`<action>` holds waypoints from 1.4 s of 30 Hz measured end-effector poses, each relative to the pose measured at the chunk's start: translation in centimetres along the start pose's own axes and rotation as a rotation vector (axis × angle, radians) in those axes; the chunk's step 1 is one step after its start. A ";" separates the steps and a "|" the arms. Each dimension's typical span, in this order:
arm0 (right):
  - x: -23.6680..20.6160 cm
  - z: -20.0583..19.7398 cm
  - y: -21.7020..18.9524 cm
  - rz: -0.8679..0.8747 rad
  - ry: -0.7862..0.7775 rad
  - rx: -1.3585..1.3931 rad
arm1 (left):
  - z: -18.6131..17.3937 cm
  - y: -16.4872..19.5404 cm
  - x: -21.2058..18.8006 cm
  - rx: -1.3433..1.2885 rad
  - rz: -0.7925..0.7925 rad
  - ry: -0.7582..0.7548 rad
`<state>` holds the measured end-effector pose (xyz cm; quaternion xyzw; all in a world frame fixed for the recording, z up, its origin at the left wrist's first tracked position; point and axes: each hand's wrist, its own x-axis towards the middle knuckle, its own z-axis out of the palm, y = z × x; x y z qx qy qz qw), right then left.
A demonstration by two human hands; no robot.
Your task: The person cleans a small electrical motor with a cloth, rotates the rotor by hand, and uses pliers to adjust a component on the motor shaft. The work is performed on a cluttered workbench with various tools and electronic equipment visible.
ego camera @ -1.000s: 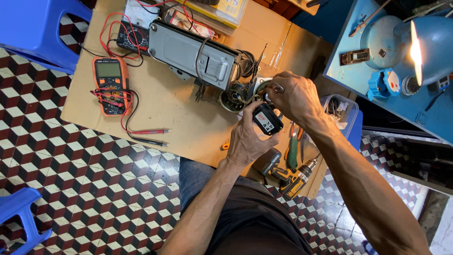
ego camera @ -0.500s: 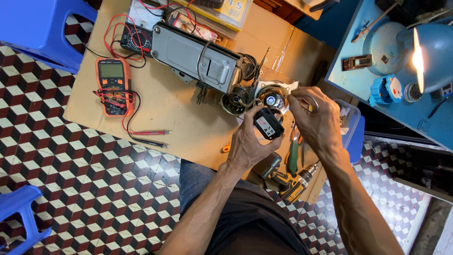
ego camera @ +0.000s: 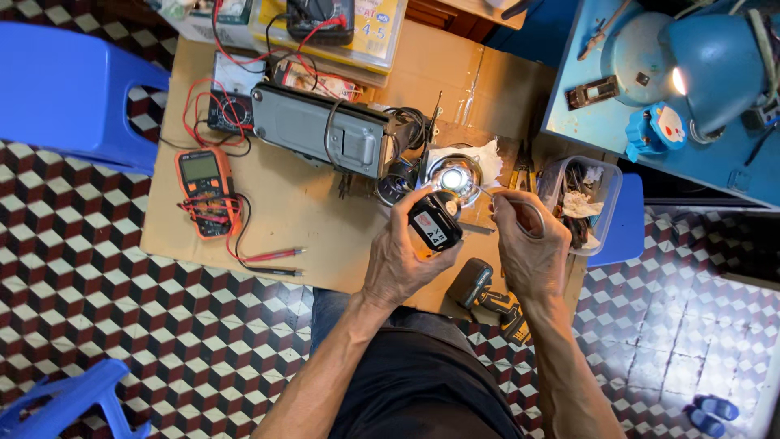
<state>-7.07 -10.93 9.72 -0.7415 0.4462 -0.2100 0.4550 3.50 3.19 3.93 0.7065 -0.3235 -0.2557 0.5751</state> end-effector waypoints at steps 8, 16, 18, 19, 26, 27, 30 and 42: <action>-3.2 2.9 -0.5 0.004 0.226 -0.107 | -2.7 -1.2 5.8 -0.024 0.114 -0.142; -4.0 6.0 -1.0 0.084 0.338 -0.086 | -5.0 -1.7 10.9 -0.001 0.250 -0.394; -3.9 7.1 -0.8 0.133 0.330 0.039 | -5.8 -1.7 11.0 0.032 0.200 -0.474; -3.8 7.5 -0.7 0.121 0.342 0.022 | -6.2 -1.6 11.0 0.046 0.213 -0.503; -2.1 9.5 0.9 0.025 0.403 -0.115 | -9.0 0.0 11.3 0.171 0.208 -0.608; -1.9 9.5 1.1 0.020 0.409 -0.115 | -9.2 0.3 11.4 0.181 0.189 -0.617; -1.5 9.5 1.9 0.077 0.393 -0.154 | -9.2 1.4 11.9 0.235 0.121 -0.622; -1.3 9.2 2.8 0.045 0.306 -0.138 | -8.4 2.3 12.7 0.379 0.056 -0.793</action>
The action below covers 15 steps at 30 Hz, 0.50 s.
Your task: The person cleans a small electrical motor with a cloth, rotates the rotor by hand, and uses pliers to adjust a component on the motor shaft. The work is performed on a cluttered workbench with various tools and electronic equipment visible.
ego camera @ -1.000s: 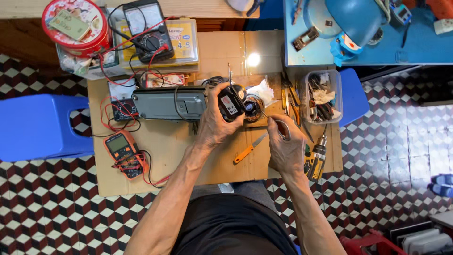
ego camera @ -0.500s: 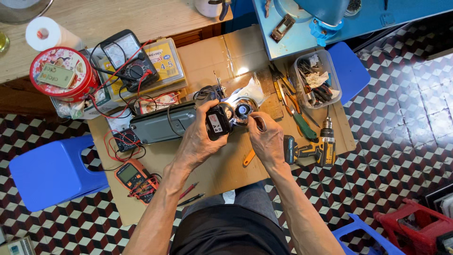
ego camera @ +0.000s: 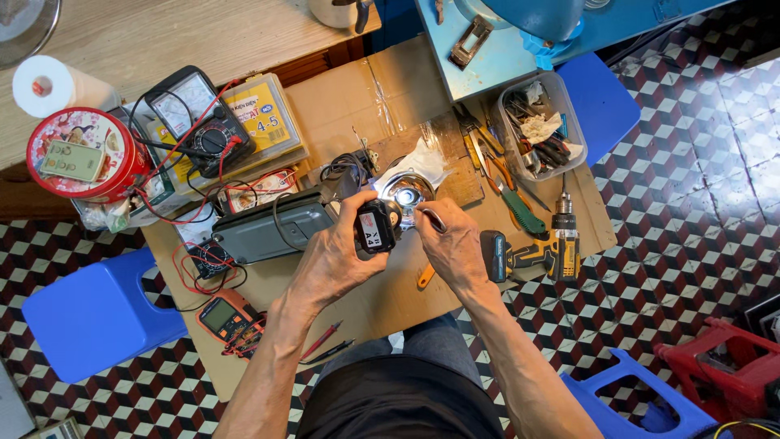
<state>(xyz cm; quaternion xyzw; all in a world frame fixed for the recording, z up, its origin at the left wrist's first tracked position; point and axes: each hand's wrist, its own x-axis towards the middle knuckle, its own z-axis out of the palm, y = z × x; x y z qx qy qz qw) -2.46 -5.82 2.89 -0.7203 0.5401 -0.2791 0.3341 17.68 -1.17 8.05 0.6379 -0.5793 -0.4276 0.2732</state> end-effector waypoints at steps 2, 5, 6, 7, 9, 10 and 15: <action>0.0 0.1 0.2 -0.003 0.004 -0.007 | 0.2 -0.3 0.3 0.015 -0.022 -0.009; 0.1 0.4 0.4 0.034 -0.006 -0.001 | 0.3 -0.6 0.5 0.010 -0.034 -0.023; 0.1 0.5 0.4 0.052 -0.013 0.005 | 0.3 -0.8 0.5 0.004 -0.035 -0.026; 0.1 0.5 0.5 0.045 -0.012 0.003 | 0.4 -0.9 0.5 -0.011 -0.035 -0.029; 0.2 0.5 0.5 0.024 -0.011 0.001 | 0.4 -1.2 0.8 -0.039 -0.031 -0.027; 0.3 0.4 0.5 0.015 -0.017 0.008 | 0.4 -1.4 0.9 -0.045 -0.049 -0.036; 0.3 0.0 0.1 0.086 -0.066 0.019 | 0.8 -2.1 1.7 -0.090 -0.025 -0.091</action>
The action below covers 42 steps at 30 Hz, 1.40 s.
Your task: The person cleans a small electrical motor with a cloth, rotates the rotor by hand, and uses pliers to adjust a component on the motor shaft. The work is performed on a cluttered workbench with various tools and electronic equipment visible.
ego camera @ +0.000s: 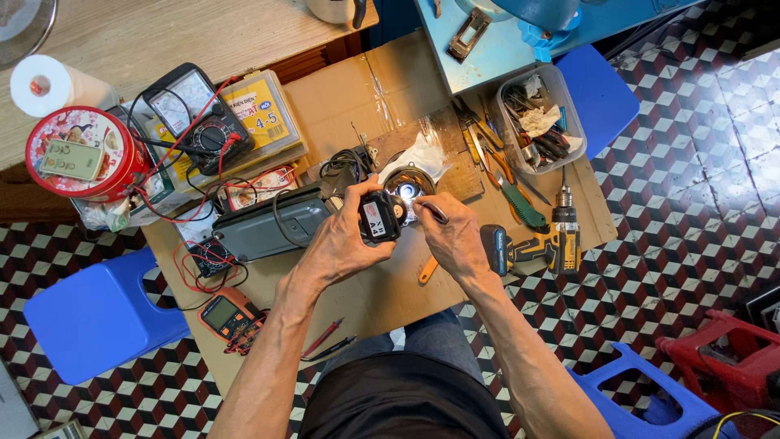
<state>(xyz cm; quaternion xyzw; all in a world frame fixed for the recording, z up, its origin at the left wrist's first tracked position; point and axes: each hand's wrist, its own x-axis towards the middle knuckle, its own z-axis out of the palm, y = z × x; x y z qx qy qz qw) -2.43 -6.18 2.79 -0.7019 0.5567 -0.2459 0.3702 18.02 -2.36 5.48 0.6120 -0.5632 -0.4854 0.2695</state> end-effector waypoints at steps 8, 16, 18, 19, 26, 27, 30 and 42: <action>0.0 -0.2 0.6 -0.059 0.009 0.056 | -0.4 -0.4 0.7 0.094 0.093 -0.020; 0.0 0.3 1.8 -0.117 0.021 0.061 | 0.1 -0.5 1.7 0.024 0.211 0.121; -0.1 0.4 2.0 -0.123 0.035 0.038 | 0.8 -0.7 0.8 -0.031 0.132 0.077; -0.1 0.4 2.1 -0.139 0.017 0.017 | 1.2 -0.8 0.5 -0.015 0.155 0.097; -0.1 -0.3 2.5 -0.198 -0.048 0.029 | 1.9 -1.7 0.2 -0.081 0.178 0.040; 0.0 -0.4 2.5 -0.214 -0.066 0.017 | 1.7 -1.8 0.5 -0.085 0.158 0.011; 0.1 -0.6 2.5 -0.196 -0.084 0.068 | 1.1 -1.8 1.2 -0.061 0.172 -0.060; 0.1 -0.3 2.2 -0.221 -0.061 0.045 | -0.8 -0.6 1.9 0.112 0.012 -0.196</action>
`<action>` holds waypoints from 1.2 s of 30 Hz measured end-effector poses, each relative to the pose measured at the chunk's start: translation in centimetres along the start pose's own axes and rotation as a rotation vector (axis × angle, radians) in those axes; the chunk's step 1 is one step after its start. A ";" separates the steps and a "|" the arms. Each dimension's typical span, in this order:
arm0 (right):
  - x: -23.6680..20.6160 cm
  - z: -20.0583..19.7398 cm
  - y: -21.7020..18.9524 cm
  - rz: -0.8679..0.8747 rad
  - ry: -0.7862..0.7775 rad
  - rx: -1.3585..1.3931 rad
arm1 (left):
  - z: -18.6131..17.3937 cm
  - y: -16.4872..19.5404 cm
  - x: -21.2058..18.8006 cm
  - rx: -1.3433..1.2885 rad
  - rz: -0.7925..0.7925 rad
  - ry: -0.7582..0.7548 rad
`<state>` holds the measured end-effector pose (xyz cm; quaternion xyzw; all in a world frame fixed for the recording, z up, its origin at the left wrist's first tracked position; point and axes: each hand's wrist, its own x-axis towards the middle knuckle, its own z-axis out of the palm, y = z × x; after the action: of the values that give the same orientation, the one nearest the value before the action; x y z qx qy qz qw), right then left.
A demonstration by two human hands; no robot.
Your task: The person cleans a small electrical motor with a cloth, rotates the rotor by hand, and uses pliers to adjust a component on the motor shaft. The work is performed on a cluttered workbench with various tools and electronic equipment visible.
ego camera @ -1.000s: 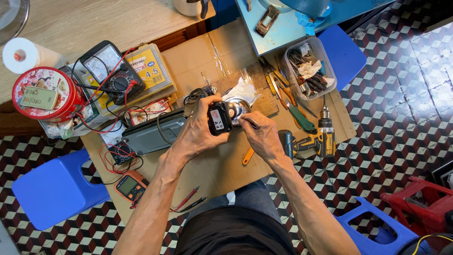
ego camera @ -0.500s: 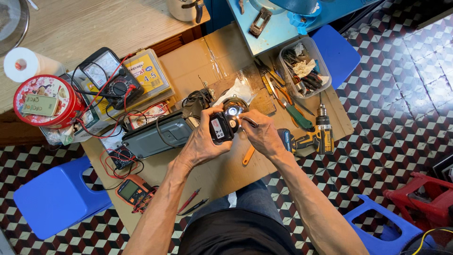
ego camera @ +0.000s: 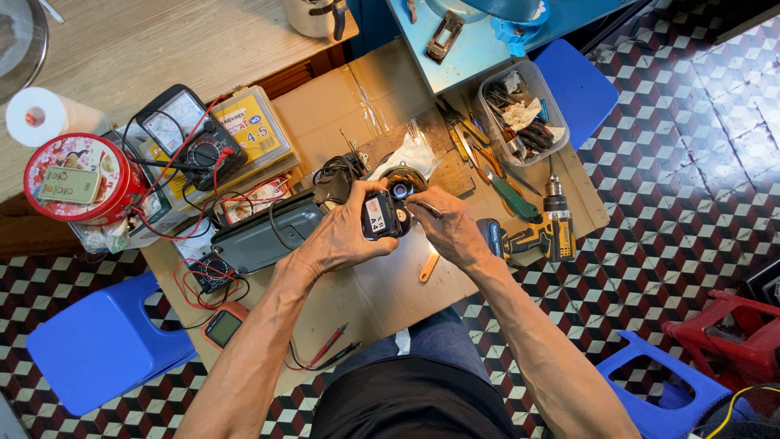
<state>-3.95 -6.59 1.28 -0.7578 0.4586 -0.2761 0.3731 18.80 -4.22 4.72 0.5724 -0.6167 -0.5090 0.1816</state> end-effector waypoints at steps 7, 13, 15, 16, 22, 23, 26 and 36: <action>-0.3 0.4 -0.4 0.028 0.046 0.006 | -0.2 0.8 -0.1 0.008 -0.002 0.007; -0.2 0.4 -1.3 0.076 0.050 -0.038 | -0.1 0.6 -0.1 -0.029 -0.005 0.008; -0.2 0.0 -2.0 0.119 0.067 0.004 | 0.2 0.5 -0.1 -0.070 0.059 0.027; -0.4 -0.3 -2.4 0.152 0.077 0.011 | 0.4 0.4 -0.1 -0.073 0.060 0.030; -2.0 -1.2 -4.9 0.193 0.259 0.012 | 0.5 -0.1 -0.1 -0.080 -0.025 0.023; -2.0 -1.1 -5.0 0.171 0.272 0.014 | 0.5 -0.1 -0.1 -0.083 -0.047 0.014; -1.8 -0.3 -4.9 0.079 0.269 -0.001 | 0.8 -0.3 0.0 -0.090 0.101 0.064; 0.7 1.5 -1.9 0.142 0.249 0.084 | 1.5 -1.2 0.2 -0.093 0.304 0.143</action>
<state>-1.55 -6.21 2.08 -0.6669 0.5418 -0.3599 0.3635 18.18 -3.56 3.00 0.4983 -0.6573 -0.4619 0.3261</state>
